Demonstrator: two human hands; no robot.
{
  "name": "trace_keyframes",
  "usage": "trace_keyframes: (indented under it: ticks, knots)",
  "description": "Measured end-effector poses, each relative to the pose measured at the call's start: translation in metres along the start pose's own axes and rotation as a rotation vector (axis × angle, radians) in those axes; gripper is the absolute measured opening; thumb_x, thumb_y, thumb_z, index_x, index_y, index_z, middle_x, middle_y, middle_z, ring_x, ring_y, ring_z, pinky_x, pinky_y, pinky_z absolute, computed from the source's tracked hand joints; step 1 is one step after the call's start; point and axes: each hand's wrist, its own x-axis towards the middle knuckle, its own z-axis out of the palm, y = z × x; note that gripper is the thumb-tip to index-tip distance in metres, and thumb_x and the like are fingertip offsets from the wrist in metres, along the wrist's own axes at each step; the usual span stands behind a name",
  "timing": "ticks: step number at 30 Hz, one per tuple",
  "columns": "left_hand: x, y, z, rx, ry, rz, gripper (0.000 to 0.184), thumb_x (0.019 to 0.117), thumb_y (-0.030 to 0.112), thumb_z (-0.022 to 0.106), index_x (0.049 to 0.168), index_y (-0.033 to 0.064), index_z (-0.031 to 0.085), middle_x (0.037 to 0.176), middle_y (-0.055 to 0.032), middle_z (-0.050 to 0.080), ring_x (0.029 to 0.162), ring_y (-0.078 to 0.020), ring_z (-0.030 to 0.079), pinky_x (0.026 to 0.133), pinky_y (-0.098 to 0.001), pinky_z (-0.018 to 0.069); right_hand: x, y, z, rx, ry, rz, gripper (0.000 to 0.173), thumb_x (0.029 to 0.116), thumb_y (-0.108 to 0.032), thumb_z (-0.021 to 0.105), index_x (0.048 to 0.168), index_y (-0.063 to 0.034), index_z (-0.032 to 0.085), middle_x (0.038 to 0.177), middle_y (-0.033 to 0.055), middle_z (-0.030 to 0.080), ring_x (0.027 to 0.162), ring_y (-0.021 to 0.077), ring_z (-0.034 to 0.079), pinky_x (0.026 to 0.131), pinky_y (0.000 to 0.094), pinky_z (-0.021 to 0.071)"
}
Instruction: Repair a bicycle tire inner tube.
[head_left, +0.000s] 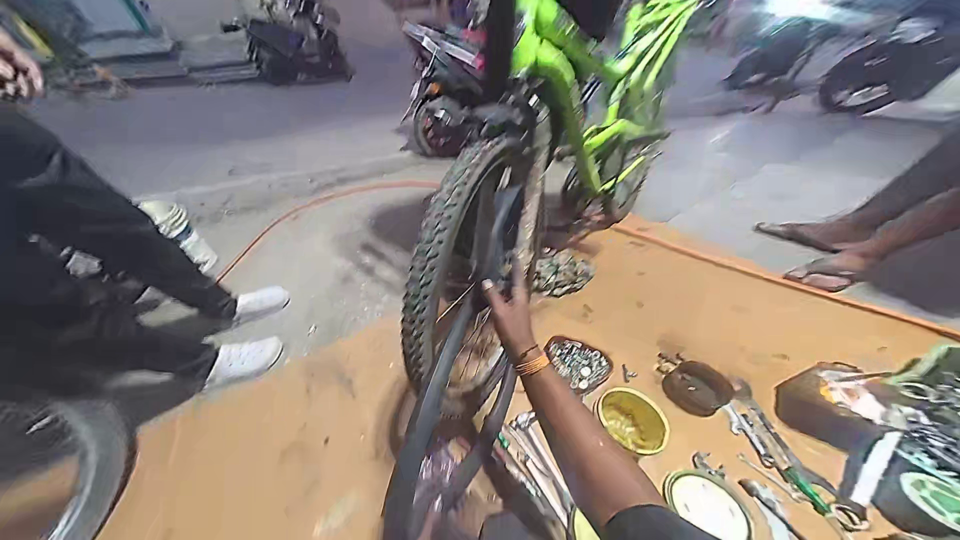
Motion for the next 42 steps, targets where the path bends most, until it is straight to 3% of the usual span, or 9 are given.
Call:
trace_keyframes:
  ticks: [3,7,13,17,21,29,32,34,42]
  knots:
    - [0.004,-0.023,-0.003,-0.098,0.1,-0.077,0.044,0.0889,0.035,0.081,0.128,0.0174,0.071,0.121,-0.0001,0.074,0.107,-0.016,0.071,0.096,-0.0405,0.0596,-0.065,0.048,0.012,0.146,0.089,0.192,0.074,0.1017,-0.029,0.061,0.162,-0.0101,0.022,0.154,0.0166,0.046,0.136,0.0223,0.053,0.112,0.0428,0.0481]
    - [0.004,-0.019,-0.006,-0.085,0.185,-0.241,0.05,0.0927,0.04,0.075,0.133,0.0115,0.065,0.124,-0.0041,0.071,0.115,-0.0141,0.067,0.103,-0.0387,0.0556,-0.171,0.097,0.023,0.117,-0.202,0.384,0.053,0.1041,-0.021,0.056,0.15,0.0029,0.043,0.142,0.019,0.058,0.128,0.0209,0.059,0.109,0.0374,0.0511]
    - [0.017,-0.028,-0.002,-0.568,0.244,-0.258,0.044,0.0958,0.016,0.072,0.134,-0.0017,0.06,0.124,-0.0177,0.069,0.112,-0.0294,0.069,0.096,-0.0472,0.0599,-0.224,0.104,0.008,-0.184,-0.499,0.172,0.029,0.0992,-0.021,0.062,0.124,-0.0073,0.069,0.123,0.0091,0.067,0.111,0.016,0.066,0.094,0.034,0.0594]
    - [0.019,-0.019,-0.001,-0.754,0.138,-0.234,0.037,0.0995,0.008,0.063,0.135,-0.0037,0.057,0.127,-0.0187,0.067,0.115,-0.0283,0.066,0.099,-0.0467,0.0565,-0.241,0.119,-0.005,-0.255,-0.949,0.103,0.054,0.0958,-0.039,0.068,0.14,-0.0102,0.06,0.133,0.0085,0.066,0.125,0.0184,0.061,0.112,0.0417,0.0464]
    - [0.019,-0.019,-0.01,-0.748,0.225,-0.182,0.037,0.0958,0.005,0.067,0.131,-0.0046,0.058,0.122,-0.0179,0.069,0.111,-0.0261,0.068,0.098,-0.0451,0.0569,-0.242,0.117,-0.006,-0.201,-0.871,0.102,0.035,0.0924,-0.038,0.074,0.109,-0.007,0.073,0.101,0.006,0.074,0.095,0.0136,0.069,0.091,0.037,0.056]
    - [0.035,0.0,-0.03,-0.835,0.437,-0.072,0.035,0.0948,-0.007,0.052,0.129,-0.0039,0.049,0.114,-0.0164,0.068,0.105,-0.0251,0.069,0.094,-0.0452,0.0584,-0.24,0.081,0.0,-0.185,-0.798,0.1,0.031,0.0874,-0.033,0.077,0.105,-0.0085,0.072,0.093,0.0049,0.071,0.082,0.012,0.064,0.078,0.0335,0.0544]
    - [0.033,0.002,-0.029,-0.985,0.322,-0.069,0.029,0.1068,0.017,0.043,0.13,0.0016,0.049,0.12,-0.0158,0.068,0.112,-0.0274,0.067,0.098,-0.0494,0.0554,-0.238,0.069,0.0,-0.125,-0.77,0.089,0.028,0.0869,-0.028,0.076,0.103,-0.0065,0.071,0.091,0.0051,0.07,0.08,0.0103,0.064,0.074,0.031,0.0546]
    - [0.028,0.004,-0.022,-0.959,0.182,-0.121,0.048,0.1029,0.038,0.056,0.131,0.0002,0.048,0.121,-0.0159,0.068,0.111,-0.0275,0.068,0.096,-0.0497,0.0566,-0.239,0.064,0.0,-0.076,-0.746,0.091,0.025,0.0849,-0.024,0.075,0.103,-0.0066,0.071,0.09,0.0029,0.07,0.078,0.007,0.062,0.072,0.027,0.053]
    - [0.031,0.023,-0.002,-0.703,0.151,-0.185,0.031,0.0871,-0.004,0.07,0.116,-0.0037,0.059,0.097,-0.0118,0.073,0.086,-0.0181,0.072,0.08,-0.0367,0.0618,-0.24,0.066,-0.014,0.022,-0.715,0.073,0.028,0.0916,-0.026,0.077,0.109,-0.0047,0.075,0.104,0.0045,0.075,0.096,0.0079,0.069,0.09,0.0292,0.0578]
